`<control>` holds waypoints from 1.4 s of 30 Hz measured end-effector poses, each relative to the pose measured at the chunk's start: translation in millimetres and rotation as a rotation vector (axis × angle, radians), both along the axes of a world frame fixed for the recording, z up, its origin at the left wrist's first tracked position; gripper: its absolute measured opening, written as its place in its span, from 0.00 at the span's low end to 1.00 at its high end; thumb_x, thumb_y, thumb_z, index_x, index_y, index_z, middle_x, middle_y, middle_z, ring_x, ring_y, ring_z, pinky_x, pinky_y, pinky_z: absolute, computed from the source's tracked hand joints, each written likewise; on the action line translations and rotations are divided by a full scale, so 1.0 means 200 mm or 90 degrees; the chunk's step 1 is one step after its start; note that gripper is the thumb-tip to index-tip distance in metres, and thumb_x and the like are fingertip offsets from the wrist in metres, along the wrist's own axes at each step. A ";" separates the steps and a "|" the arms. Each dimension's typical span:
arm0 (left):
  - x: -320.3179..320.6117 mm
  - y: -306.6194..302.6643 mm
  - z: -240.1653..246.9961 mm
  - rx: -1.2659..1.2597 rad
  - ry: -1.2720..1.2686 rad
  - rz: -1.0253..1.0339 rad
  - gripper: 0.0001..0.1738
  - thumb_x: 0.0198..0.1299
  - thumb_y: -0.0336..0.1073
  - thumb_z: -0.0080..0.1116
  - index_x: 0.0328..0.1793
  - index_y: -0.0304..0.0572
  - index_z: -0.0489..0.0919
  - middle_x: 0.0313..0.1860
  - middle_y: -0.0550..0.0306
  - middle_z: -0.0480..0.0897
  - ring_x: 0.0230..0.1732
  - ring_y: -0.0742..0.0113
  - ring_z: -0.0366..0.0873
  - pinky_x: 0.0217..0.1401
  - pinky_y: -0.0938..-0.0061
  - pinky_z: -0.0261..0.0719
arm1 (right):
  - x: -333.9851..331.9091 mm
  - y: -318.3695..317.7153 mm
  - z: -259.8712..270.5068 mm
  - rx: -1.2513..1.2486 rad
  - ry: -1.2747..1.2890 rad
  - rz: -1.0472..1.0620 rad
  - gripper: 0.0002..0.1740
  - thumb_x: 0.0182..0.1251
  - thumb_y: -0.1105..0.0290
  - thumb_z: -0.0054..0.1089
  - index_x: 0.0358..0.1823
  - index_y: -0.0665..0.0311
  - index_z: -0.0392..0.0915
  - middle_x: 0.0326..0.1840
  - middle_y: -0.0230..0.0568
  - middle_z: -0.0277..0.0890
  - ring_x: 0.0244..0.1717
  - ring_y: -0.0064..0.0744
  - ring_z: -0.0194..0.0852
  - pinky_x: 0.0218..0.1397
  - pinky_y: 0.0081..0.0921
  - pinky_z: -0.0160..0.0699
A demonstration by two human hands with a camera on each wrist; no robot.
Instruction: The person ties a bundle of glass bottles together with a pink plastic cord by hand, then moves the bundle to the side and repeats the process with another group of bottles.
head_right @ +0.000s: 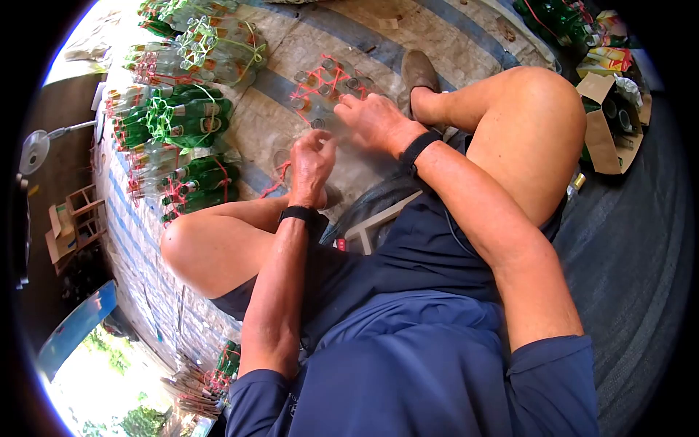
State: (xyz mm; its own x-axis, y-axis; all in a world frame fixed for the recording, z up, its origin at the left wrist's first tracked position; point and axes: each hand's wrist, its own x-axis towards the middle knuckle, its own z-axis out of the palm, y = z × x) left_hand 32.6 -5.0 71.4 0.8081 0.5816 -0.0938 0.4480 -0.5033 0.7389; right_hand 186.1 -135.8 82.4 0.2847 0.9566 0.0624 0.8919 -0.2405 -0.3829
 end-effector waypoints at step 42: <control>-0.07 -0.09 -0.06 -0.517 -0.039 0.282 0.11 0.60 0.35 0.75 0.45 0.34 0.91 0.35 0.61 0.89 0.35 0.75 0.80 0.38 0.77 0.78 | -0.03 -0.01 0.01 0.025 0.019 -0.027 0.30 0.48 0.67 0.77 0.54 0.56 0.74 0.54 0.43 0.79 0.45 0.55 0.83 0.49 0.47 0.83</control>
